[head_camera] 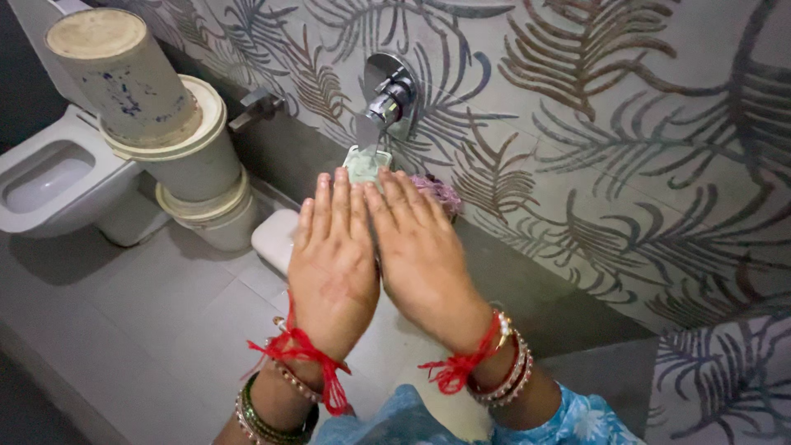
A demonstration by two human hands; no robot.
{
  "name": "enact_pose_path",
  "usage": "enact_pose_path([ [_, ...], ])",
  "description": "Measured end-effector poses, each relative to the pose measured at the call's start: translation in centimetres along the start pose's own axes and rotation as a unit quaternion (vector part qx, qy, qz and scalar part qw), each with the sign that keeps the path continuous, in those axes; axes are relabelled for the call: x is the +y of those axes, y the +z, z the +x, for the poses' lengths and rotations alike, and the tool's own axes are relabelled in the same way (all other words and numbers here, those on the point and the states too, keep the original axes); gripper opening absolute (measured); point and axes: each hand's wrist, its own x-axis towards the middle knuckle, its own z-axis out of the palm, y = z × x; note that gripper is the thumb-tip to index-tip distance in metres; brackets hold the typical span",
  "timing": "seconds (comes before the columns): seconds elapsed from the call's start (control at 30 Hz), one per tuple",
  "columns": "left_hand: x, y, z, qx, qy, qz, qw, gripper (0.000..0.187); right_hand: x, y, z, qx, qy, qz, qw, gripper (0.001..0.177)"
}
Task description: The person wets a cloth under a tap, then uses it to scrub the inside of a black basin sink. They repeatedly wipe the basin surface and faucet, rinse the cloth, and continue scrubbing until the end of the clip.
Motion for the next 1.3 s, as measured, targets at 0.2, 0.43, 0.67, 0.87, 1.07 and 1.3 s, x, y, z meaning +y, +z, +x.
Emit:
enact_pose_path([
  [0.2, -3.7, 1.3, 0.3, 0.002, -0.034, -0.025, 0.999, 0.064, 2.8, 1.3, 1.5, -0.033, 0.073, 0.06, 0.995, 0.065],
  [0.43, -5.2, 3.9, 0.6, -0.039, -0.047, -0.014, 0.998, 0.066, 3.1, 4.7, 2.1, -0.047, 0.079, 0.087, 0.992, 0.068],
  [0.67, -5.5, 4.8, 1.6, -0.044, -0.033, -0.032, 0.998, 0.066, 2.0, 5.3, 3.1, -0.044, 0.068, 0.098, 0.992, 0.066],
  [0.87, -5.5, 5.1, 2.3, -0.042, -0.027, -0.037, 0.998, 0.065, 2.0, 5.2, 3.8, -0.038, 0.052, 0.098, 0.993, 0.068],
  [1.07, -5.6, 5.5, 2.9, -0.048, -0.032, -0.033, 0.998, 0.066, 2.3, 6.0, 4.5, -0.036, 0.058, 0.096, 0.993, 0.069],
  [1.3, -7.3, 6.5, 2.4, -0.059, -0.044, -0.032, 0.997, 0.077, 3.7, 10.7, 5.6, -0.092, 0.079, 0.116, 0.986, 0.073],
])
